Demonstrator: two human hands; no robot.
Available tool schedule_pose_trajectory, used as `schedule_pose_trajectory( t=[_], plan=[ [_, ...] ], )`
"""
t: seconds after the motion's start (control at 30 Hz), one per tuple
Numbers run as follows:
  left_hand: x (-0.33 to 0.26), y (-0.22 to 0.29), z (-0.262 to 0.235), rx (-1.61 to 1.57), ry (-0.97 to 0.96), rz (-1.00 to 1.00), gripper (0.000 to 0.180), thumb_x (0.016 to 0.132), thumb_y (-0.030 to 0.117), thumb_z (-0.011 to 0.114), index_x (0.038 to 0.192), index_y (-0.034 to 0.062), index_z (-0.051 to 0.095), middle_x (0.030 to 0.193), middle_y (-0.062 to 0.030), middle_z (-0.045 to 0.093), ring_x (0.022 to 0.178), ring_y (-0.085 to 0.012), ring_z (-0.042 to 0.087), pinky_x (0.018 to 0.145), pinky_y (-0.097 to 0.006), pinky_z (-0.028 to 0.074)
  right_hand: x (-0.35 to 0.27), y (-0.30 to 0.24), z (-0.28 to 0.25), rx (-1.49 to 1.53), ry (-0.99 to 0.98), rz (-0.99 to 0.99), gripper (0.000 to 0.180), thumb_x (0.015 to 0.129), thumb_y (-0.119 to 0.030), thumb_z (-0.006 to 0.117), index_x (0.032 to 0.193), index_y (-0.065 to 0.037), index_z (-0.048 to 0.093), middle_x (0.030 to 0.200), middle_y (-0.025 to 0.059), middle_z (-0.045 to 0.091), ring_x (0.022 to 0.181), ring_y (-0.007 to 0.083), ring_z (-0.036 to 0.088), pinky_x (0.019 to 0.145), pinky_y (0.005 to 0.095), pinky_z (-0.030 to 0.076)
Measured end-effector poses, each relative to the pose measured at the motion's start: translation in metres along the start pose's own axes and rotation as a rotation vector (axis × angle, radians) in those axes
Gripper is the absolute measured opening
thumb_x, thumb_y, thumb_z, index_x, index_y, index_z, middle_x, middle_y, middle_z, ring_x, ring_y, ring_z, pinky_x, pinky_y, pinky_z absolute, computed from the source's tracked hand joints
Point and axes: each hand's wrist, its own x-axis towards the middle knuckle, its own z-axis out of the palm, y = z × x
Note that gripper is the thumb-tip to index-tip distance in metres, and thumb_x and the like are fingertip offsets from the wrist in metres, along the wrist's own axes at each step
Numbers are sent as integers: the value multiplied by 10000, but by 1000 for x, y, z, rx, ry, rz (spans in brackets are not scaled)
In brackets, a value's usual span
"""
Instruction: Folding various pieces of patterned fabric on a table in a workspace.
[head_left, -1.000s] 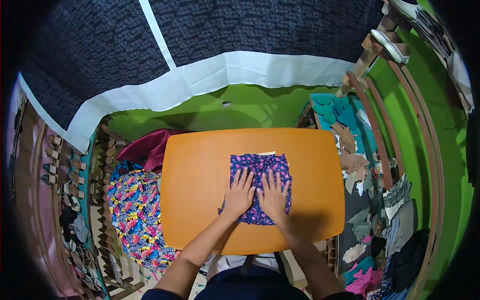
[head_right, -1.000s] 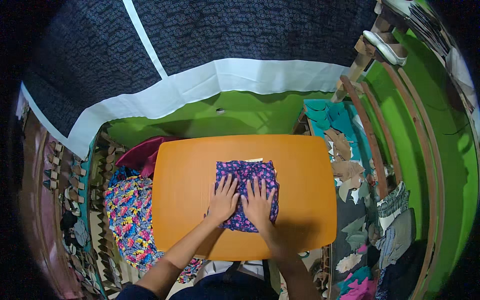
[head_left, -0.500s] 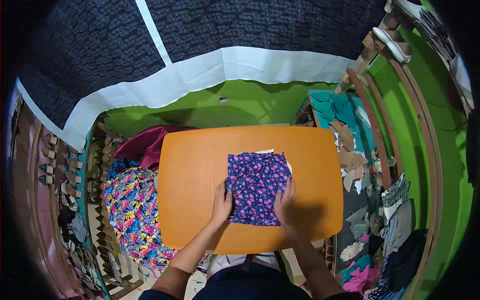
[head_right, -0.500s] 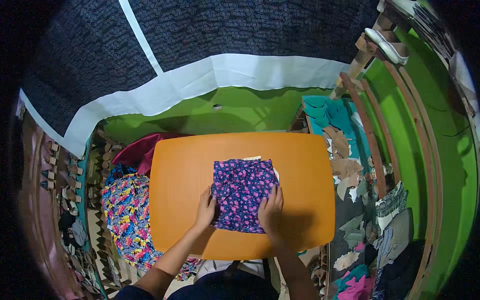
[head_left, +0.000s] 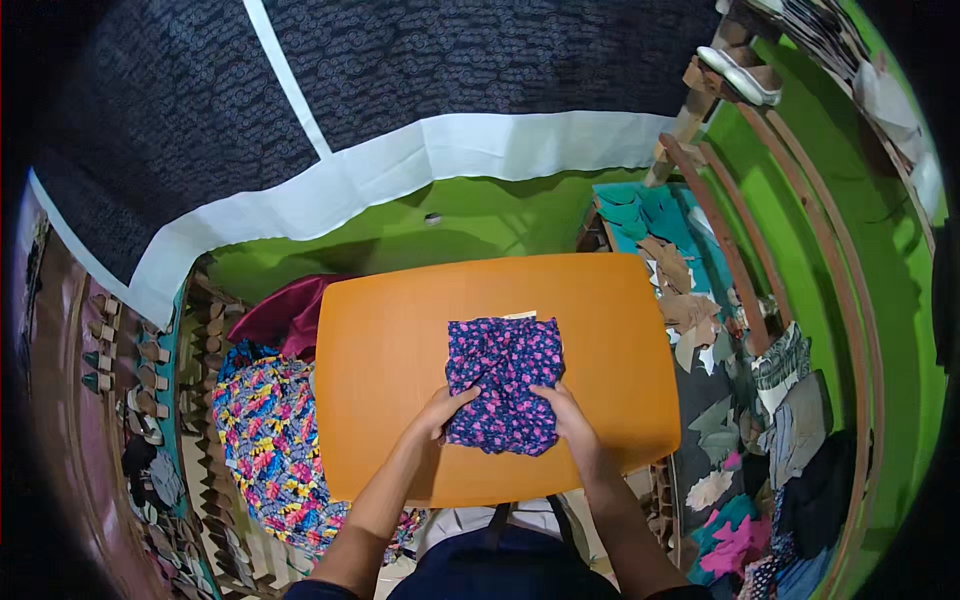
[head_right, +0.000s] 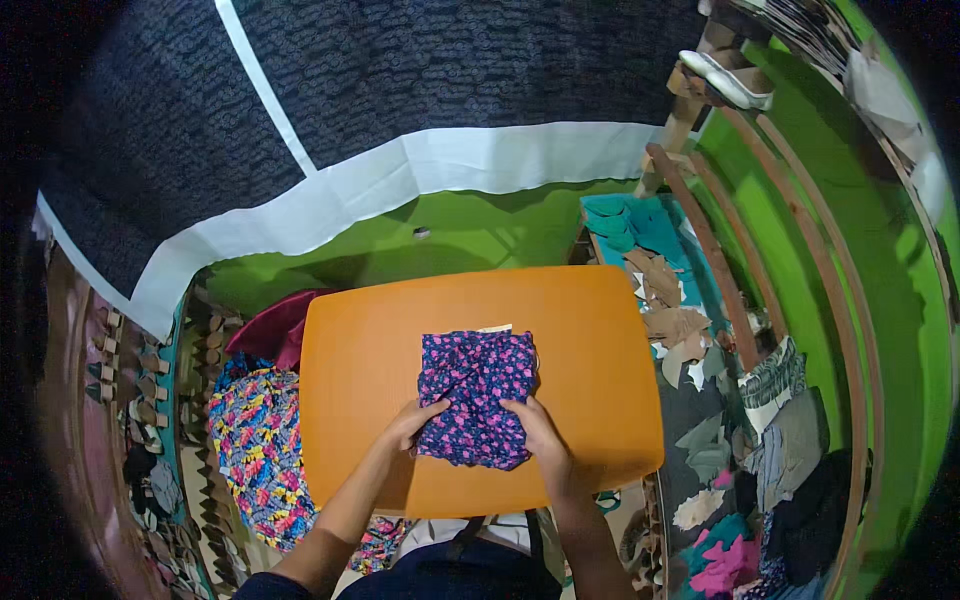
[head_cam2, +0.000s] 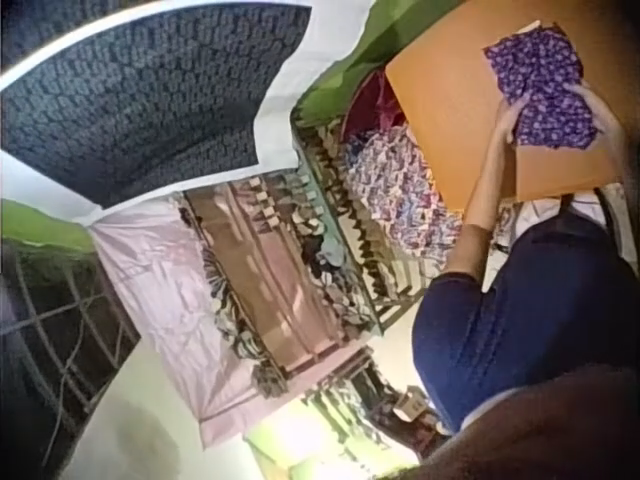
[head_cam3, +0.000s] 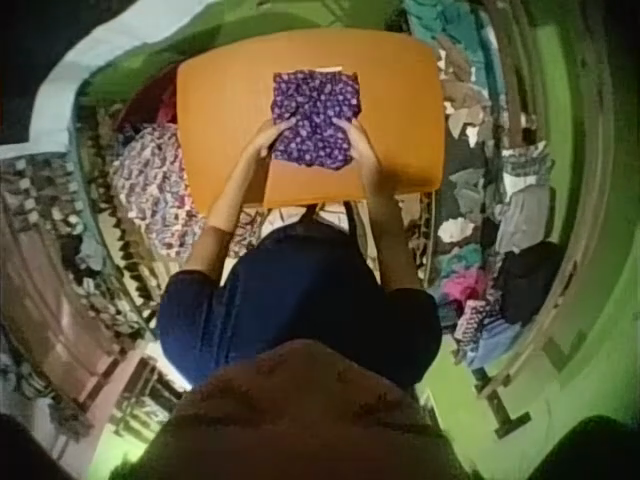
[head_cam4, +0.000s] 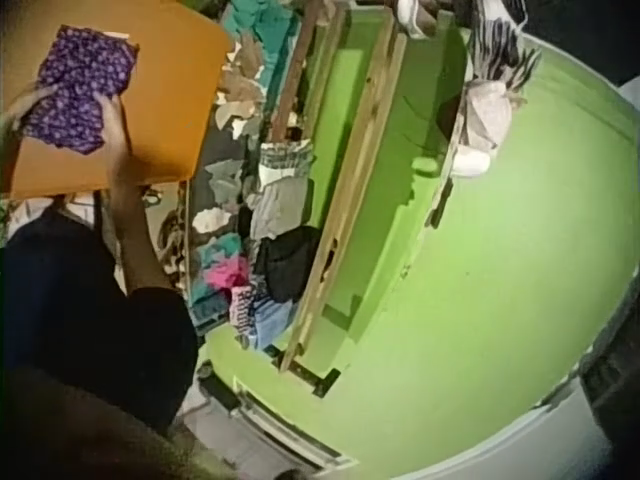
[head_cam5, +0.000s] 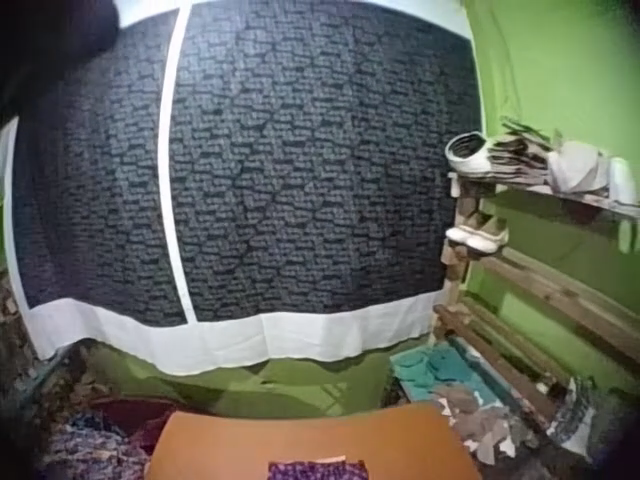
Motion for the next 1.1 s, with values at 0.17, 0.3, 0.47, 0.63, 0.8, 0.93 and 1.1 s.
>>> schedule_pose_trajectory(
  t=[0.17, 0.3, 0.47, 0.63, 0.8, 0.93, 1.1],
  plan=[
    [7, -14, 4, -32, -76, 98, 428, 825, 191, 558, 1186, 9, 420, 1092, -124, 544, 946, -202, 552, 813, -348, 462, -13, 0, -6, 48, -84, -18, 443, 783, -72, 579, 1192, -46, 413, 1087, 95, 541, 980, 210, 535, 848, 355, 443],
    [7, -10, 15, -40, -149, 120, 449, 800, 188, 594, 1180, 23, 420, 1067, -128, 552, 938, -216, 561, 813, -375, 473, -32, -3, -17, 93, -100, -74, 451, 811, -72, 553, 1226, -62, 378, 1114, 90, 528, 1011, 208, 524, 864, 364, 441],
    [8, 4, 46, -21, -240, 142, 438, 797, 167, 594, 1177, 35, 420, 1077, -131, 544, 938, -229, 557, 814, -388, 470, -66, -21, -35, 167, -104, -234, 434, 820, -59, 533, 1227, -53, 381, 1128, 98, 520, 1022, 215, 518, 863, 378, 444],
    [17, 26, 101, 111, -340, 188, 511, 794, 205, 595, 1230, 35, 390, 1125, -130, 526, 989, -220, 531, 869, -353, 429, -100, -48, -65, 217, 1, -367, 383, 819, -65, 547, 1179, -46, 418, 1097, 92, 538, 973, 200, 545, 835, 361, 461],
    [10, 59, 184, 216, -474, 252, 454, 805, 234, 600, 1174, 22, 444, 1050, -98, 553, 921, -186, 545, 817, -331, 450, -166, -90, -90, 245, 190, -578, 281, 811, -70, 561, 1081, -41, 491, 1009, 83, 572, 882, 185, 576, 787, 338, 478],
    [10, 79, 286, 274, -636, 212, 603, 860, 489, 418, 1188, -16, 435, 1084, -92, 541, 956, -167, 524, 838, -304, 423, -231, -127, -132, 297, 388, -706, 225, 804, -71, 566, 1020, -36, 517, 942, 75, 596, 831, 193, 587, 746, 341, 489],
    [-16, 74, 431, 463, -726, 552, 643, 884, 486, 348, 1201, -69, 421, 1177, -139, 491, 1059, -183, 460, 912, -304, 346, -320, -160, -208, 402, 627, -843, 227, 805, -55, 543, 1030, -37, 520, 955, 89, 599, 851, 202, 585, 752, 359, 490]
  ],
)
